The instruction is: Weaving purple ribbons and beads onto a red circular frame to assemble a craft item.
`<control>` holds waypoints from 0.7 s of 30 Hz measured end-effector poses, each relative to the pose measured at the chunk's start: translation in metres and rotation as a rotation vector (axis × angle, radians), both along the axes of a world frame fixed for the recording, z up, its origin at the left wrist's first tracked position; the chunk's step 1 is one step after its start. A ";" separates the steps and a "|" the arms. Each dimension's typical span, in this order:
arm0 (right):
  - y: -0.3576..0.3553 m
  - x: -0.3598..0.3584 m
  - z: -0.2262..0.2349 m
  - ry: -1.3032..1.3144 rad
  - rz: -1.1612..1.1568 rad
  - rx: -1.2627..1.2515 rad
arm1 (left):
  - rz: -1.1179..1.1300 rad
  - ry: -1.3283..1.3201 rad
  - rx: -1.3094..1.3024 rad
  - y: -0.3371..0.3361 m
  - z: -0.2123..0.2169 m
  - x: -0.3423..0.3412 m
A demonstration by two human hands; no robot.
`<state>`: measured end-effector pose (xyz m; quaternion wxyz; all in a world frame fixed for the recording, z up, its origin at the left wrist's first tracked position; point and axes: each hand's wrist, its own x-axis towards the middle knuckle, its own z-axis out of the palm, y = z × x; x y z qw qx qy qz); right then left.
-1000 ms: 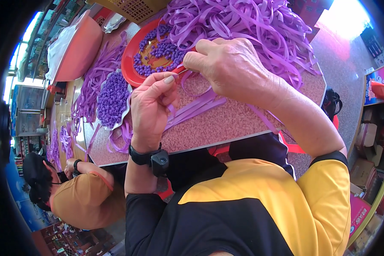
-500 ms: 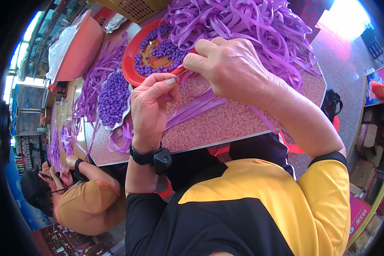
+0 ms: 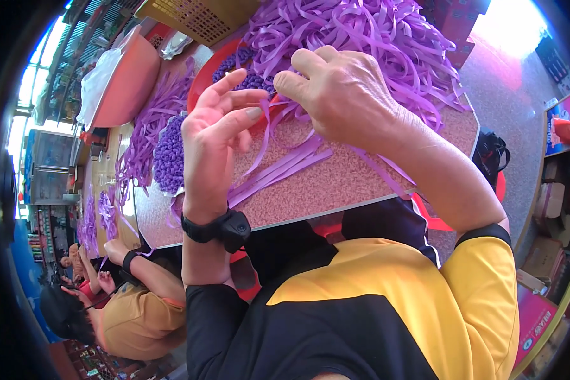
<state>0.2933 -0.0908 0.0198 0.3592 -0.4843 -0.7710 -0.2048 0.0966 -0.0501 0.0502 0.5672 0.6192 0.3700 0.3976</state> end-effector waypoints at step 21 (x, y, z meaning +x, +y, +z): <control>0.007 0.008 0.004 -0.093 -0.051 -0.074 | 0.038 -0.233 -0.203 0.012 -0.036 -0.003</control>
